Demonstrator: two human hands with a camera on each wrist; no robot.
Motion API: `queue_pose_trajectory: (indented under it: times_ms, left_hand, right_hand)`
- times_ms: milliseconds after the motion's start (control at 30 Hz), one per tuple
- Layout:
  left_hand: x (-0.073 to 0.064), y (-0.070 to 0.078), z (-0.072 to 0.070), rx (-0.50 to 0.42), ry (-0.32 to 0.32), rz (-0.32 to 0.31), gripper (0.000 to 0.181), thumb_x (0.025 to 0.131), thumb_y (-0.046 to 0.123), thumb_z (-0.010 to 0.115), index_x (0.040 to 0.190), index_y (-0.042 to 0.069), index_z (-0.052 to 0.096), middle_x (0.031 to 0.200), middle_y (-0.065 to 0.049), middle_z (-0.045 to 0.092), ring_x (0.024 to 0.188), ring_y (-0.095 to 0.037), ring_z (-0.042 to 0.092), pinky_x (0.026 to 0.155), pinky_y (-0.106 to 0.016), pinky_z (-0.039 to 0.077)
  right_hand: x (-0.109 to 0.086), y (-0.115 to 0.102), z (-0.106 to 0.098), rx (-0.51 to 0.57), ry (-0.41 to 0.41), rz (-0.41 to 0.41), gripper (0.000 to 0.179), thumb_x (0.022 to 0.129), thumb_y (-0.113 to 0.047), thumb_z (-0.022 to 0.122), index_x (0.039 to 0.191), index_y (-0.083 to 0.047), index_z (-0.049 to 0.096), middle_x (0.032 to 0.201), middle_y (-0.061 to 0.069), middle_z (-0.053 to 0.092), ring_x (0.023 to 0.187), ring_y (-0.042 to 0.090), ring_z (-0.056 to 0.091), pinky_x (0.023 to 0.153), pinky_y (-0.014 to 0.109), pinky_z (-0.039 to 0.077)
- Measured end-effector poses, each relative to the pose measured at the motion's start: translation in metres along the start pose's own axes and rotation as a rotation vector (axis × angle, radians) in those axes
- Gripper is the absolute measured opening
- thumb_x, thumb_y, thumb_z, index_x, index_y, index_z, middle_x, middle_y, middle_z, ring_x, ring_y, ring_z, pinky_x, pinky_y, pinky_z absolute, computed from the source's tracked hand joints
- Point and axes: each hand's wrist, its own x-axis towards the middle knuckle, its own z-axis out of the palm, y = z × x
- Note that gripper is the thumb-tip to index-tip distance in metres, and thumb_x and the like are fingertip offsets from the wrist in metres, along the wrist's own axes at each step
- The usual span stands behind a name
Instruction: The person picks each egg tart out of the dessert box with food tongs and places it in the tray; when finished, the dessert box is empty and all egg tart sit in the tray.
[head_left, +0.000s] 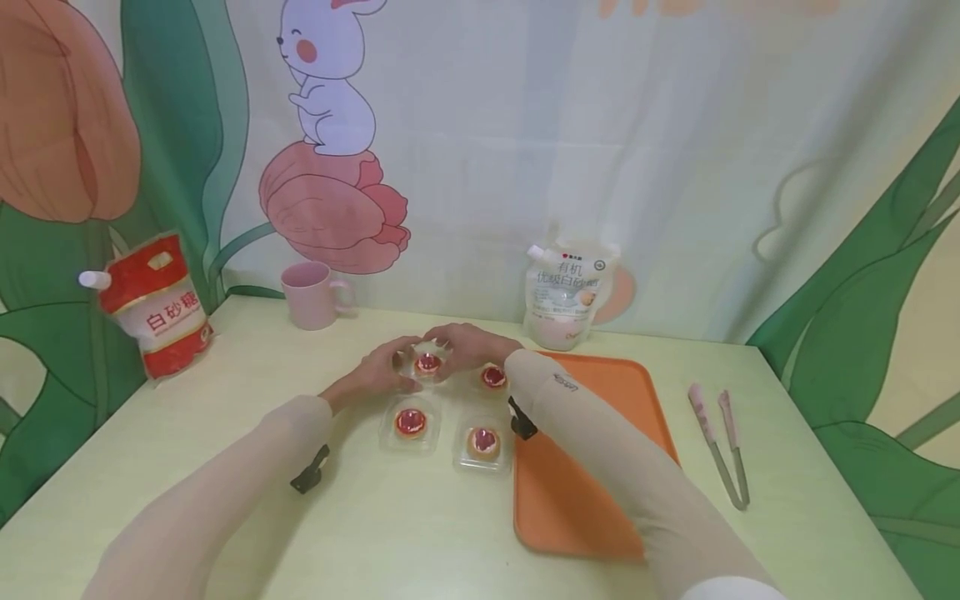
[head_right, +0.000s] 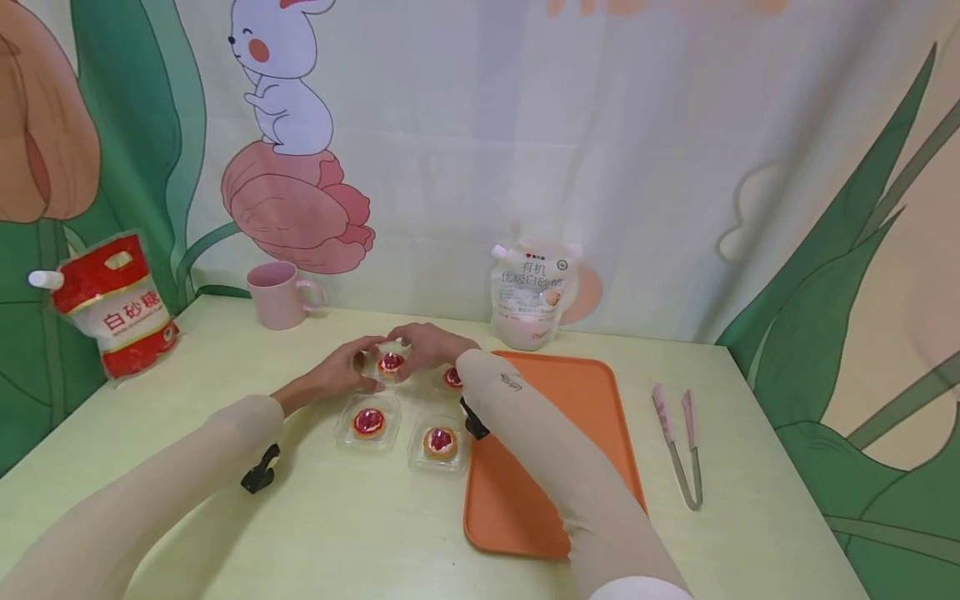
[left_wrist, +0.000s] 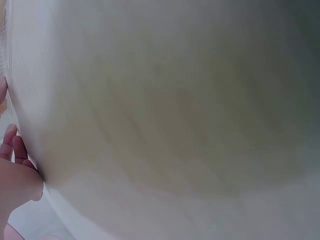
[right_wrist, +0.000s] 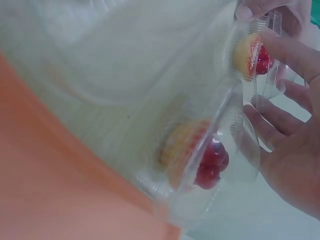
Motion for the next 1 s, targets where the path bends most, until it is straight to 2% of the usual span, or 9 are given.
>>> queue_pose_trajectory:
  times_ms: [200,400,667,867,1000]
  left_hand:
    - [0.001,-0.002,0.002,0.0,0.014,0.012,0.081,0.084,0.011,0.079,0.153,0.014,0.037,0.137,-0.016,0.054,0.123,-0.036,0.049,0.105,-0.055,0.041]
    - [0.002,-0.001,0.001,-0.001,-0.001,-0.017,0.084,0.085,0.013,0.079,0.155,0.017,0.034,0.14,-0.015,0.053,0.123,-0.034,0.049,0.103,-0.052,0.042]
    - [0.004,-0.003,0.001,-0.017,0.003,-0.019,0.088,0.084,0.015,0.079,0.157,0.02,0.031,0.146,-0.015,0.049,0.127,-0.035,0.048,0.106,-0.056,0.04]
    - [0.003,-0.003,0.0,-0.035,-0.002,-0.008,0.089,0.083,0.013,0.08,0.156,0.02,0.03,0.145,-0.017,0.049,0.129,-0.038,0.048,0.108,-0.058,0.039]
    - [0.002,-0.002,-0.001,-0.031,-0.006,-0.004,0.091,0.082,0.013,0.081,0.157,0.017,0.028,0.142,-0.018,0.051,0.13,-0.039,0.048,0.111,-0.062,0.034]
  right_hand:
    - [0.001,0.005,-0.003,0.039,0.015,-0.029,0.072,0.085,-0.031,0.08,0.148,-0.019,0.046,0.15,0.012,0.048,0.136,0.03,0.048,0.111,0.05,0.042]
    - [0.001,0.005,-0.006,0.03,0.016,-0.049,0.072,0.086,-0.03,0.078,0.149,-0.017,0.045,0.151,0.012,0.048,0.137,0.03,0.047,0.11,0.048,0.043]
    - [0.0,0.004,-0.011,0.041,0.017,-0.066,0.068,0.087,-0.027,0.077,0.148,-0.016,0.048,0.149,0.014,0.05,0.137,0.032,0.048,0.111,0.048,0.042]
    - [0.003,0.005,-0.011,0.097,0.017,-0.079,0.064,0.089,-0.024,0.075,0.147,-0.018,0.05,0.149,0.013,0.051,0.137,0.032,0.049,0.11,0.05,0.043]
    - [0.003,0.007,-0.01,0.16,0.025,-0.085,0.064,0.089,-0.025,0.075,0.147,-0.02,0.05,0.151,0.012,0.049,0.139,0.032,0.047,0.111,0.051,0.042]
